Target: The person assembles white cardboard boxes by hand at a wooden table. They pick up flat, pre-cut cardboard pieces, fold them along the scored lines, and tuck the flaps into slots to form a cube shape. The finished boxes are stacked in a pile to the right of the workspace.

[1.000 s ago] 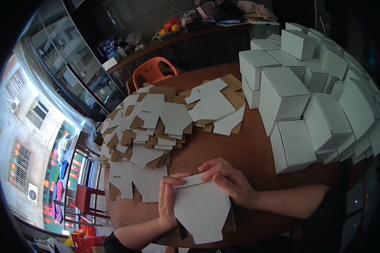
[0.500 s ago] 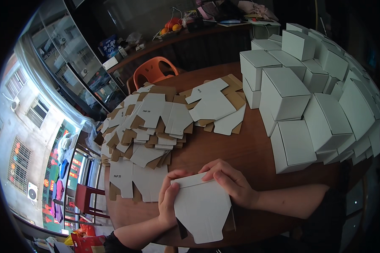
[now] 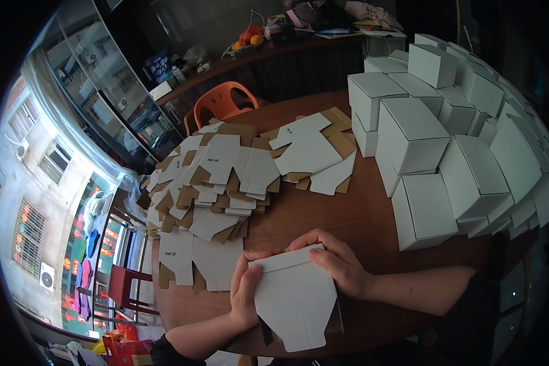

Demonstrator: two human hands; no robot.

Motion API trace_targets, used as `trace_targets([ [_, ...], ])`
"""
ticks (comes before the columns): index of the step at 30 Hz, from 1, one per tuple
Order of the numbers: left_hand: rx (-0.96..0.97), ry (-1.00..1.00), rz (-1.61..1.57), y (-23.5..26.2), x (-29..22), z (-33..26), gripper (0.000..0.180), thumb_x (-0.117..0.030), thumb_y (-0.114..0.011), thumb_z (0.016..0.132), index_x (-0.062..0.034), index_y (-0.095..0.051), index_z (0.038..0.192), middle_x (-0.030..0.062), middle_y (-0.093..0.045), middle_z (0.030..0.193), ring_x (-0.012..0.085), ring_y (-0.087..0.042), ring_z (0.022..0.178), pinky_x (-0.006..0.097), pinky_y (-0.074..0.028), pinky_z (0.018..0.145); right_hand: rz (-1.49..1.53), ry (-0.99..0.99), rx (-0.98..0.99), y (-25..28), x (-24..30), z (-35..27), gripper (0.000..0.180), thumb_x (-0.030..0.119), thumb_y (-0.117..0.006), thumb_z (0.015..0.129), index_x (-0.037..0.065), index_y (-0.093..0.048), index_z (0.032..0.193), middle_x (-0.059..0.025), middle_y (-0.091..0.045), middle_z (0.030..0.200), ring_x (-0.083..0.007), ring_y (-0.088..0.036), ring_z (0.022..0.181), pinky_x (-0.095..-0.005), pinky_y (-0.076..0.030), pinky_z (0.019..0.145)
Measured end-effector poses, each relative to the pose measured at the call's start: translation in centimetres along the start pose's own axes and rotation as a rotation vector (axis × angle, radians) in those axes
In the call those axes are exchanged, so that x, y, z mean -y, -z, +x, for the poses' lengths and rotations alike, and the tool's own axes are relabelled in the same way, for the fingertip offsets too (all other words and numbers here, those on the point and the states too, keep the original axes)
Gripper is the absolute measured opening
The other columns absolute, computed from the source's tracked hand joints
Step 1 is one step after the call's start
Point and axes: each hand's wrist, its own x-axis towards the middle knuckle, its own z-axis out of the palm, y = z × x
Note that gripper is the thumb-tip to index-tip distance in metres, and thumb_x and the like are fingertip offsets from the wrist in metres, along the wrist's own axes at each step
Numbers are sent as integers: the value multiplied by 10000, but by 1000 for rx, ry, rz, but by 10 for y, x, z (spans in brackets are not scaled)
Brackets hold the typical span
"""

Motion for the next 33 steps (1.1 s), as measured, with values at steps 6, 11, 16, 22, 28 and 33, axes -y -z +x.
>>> trace_targets([
  [6,8,1,-44,2,4,1,253,-188,-452,1037,-37,-505,1233,195,-575,1335,273,-541,1259,414,-431,1083,-5,58,-1,2,-6,2,326,260,-436,1034,10,-555,1204,-108,-616,1180,-136,-567,1073,-316,-453,947],
  [11,4,-6,0,2,3,0,243,-189,-440,1039,-37,-506,1217,191,-577,1323,263,-539,1251,405,-431,1076,22,84,17,1,-8,3,316,252,-433,1034,-5,-539,1184,-131,-610,1206,-161,-572,1109,-335,-452,974],
  [16,27,-42,84,1,4,2,246,-190,-422,1041,-23,-504,1202,174,-577,1302,249,-537,1240,393,-422,1073,18,103,17,3,-7,1,296,240,-428,1034,-9,-527,1159,-150,-607,1225,-188,-573,1139,-359,-444,1004],
  [22,23,-69,105,3,4,0,246,-190,-421,1040,-18,-511,1192,164,-584,1281,242,-537,1240,391,-414,1080,23,97,30,2,-7,2,285,233,-429,1032,-6,-523,1154,-155,-604,1232,-197,-572,1155,-367,-438,1018],
  [28,5,-68,106,3,5,0,247,-199,-424,1042,-17,-523,1176,174,-598,1282,247,-554,1226,387,-428,1070,34,98,31,1,-6,2,277,234,-432,1033,-1,-524,1148,-152,-604,1227,-193,-571,1152,-367,-437,1020],
  [33,-7,-55,91,1,3,1,272,-229,-428,1045,-16,-526,1184,192,-603,1298,248,-574,1205,387,-453,1047,5,92,-6,-1,-10,0,291,247,-433,1042,7,-532,1175,-134,-605,1213,-162,-566,1119,-343,-438,994],
])
